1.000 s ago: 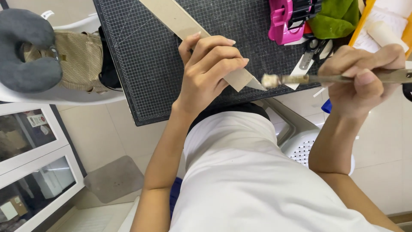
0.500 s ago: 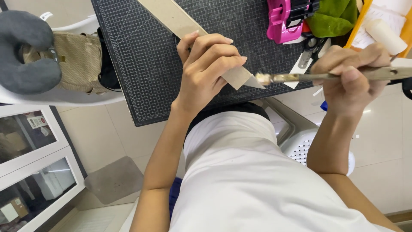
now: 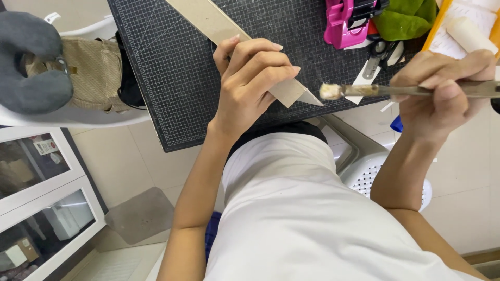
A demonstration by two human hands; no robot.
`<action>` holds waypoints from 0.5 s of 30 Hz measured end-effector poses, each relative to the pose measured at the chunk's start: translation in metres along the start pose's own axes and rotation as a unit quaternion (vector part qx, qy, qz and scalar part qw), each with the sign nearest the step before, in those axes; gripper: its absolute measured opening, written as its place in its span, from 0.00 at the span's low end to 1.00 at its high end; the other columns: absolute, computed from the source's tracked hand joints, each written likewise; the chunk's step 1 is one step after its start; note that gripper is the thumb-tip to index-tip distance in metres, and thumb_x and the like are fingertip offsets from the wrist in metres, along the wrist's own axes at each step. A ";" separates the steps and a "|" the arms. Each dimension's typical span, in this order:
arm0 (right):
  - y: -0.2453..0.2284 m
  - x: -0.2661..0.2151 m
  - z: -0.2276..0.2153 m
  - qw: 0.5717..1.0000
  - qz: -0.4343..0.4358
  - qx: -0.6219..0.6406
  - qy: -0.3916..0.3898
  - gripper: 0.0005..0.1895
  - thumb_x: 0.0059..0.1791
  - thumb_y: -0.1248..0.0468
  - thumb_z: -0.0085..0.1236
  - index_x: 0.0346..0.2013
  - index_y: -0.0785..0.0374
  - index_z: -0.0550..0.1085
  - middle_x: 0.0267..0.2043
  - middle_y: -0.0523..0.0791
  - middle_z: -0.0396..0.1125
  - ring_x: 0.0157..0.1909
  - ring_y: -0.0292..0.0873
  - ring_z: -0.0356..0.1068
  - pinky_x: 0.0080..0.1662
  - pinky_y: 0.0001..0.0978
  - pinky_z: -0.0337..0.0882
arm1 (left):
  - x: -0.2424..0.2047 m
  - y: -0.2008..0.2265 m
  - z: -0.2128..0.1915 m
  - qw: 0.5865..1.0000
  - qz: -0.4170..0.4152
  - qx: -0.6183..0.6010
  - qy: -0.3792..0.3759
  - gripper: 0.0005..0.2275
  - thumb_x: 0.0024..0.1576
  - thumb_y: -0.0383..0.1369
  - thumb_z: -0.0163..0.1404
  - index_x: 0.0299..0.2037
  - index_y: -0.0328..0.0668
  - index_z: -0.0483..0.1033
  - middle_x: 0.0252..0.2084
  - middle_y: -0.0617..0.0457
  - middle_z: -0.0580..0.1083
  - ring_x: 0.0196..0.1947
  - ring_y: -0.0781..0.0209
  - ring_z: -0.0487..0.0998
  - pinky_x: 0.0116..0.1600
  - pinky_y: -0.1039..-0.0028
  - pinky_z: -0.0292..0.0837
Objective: Assembling a cardboard box by applying glue to edges with a brush and securing joints with tape.
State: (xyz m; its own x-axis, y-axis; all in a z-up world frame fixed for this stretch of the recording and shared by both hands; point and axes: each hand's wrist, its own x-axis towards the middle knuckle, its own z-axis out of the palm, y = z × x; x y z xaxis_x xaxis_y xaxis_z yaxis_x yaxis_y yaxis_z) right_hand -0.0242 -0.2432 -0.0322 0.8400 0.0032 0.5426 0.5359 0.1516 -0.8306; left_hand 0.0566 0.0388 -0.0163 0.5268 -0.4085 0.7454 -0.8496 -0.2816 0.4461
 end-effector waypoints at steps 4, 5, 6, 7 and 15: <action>-0.003 0.000 0.003 1.000 0.009 -0.005 -0.029 0.08 0.54 0.64 0.35 0.31 0.61 0.51 0.15 0.51 0.44 0.12 0.41 0.37 0.21 0.37 0.42 | 0.002 0.001 0.000 1.000 0.002 -0.005 0.004 0.03 0.62 0.27 0.54 0.36 0.46 0.77 0.36 0.59 0.77 0.45 0.58 0.75 0.63 0.64 0.46; -0.007 0.002 0.004 0.999 0.007 -0.034 0.000 0.12 0.51 0.65 0.32 0.25 0.61 0.47 0.13 0.50 0.42 0.12 0.44 0.37 0.19 0.38 0.45 | 0.002 0.001 0.000 1.000 0.000 -0.005 0.002 0.03 0.62 0.26 0.55 0.36 0.46 0.77 0.36 0.59 0.78 0.46 0.58 0.75 0.63 0.64 0.46; -0.010 0.003 0.006 0.998 0.007 -0.063 0.028 0.15 0.48 0.65 0.30 0.19 0.60 0.42 0.11 0.51 0.39 0.12 0.47 0.37 0.17 0.39 0.48 | 0.001 0.001 0.000 1.000 -0.003 -0.005 0.001 0.04 0.62 0.25 0.55 0.36 0.46 0.78 0.36 0.59 0.78 0.46 0.58 0.75 0.63 0.64 0.46; -0.004 0.002 0.005 0.998 0.006 -0.063 0.029 0.15 0.48 0.65 0.30 0.19 0.60 0.42 0.11 0.51 0.39 0.12 0.47 0.37 0.17 0.39 0.48 | 0.001 0.001 0.000 1.000 -0.002 -0.005 0.001 0.04 0.62 0.25 0.55 0.36 0.46 0.78 0.36 0.59 0.78 0.46 0.58 0.75 0.63 0.64 0.46; 0.003 -0.005 -0.006 0.999 0.036 0.014 0.000 0.06 0.51 0.64 0.37 0.31 0.58 0.53 0.16 0.49 0.44 0.16 0.39 0.32 0.24 0.37 0.38 | -0.002 0.000 0.001 1.000 -0.006 0.001 0.002 0.05 0.62 0.24 0.55 0.36 0.47 0.78 0.36 0.60 0.78 0.46 0.58 0.75 0.64 0.64 0.45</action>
State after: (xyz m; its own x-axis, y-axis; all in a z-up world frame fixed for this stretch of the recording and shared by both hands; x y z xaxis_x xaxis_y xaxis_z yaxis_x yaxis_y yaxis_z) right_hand -0.0265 -0.2489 -0.0381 0.8761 0.0156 0.4818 0.4718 0.1781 -0.8636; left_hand 0.0555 0.0384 -0.0179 0.5361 -0.4011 0.7428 -0.8435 -0.2877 0.4535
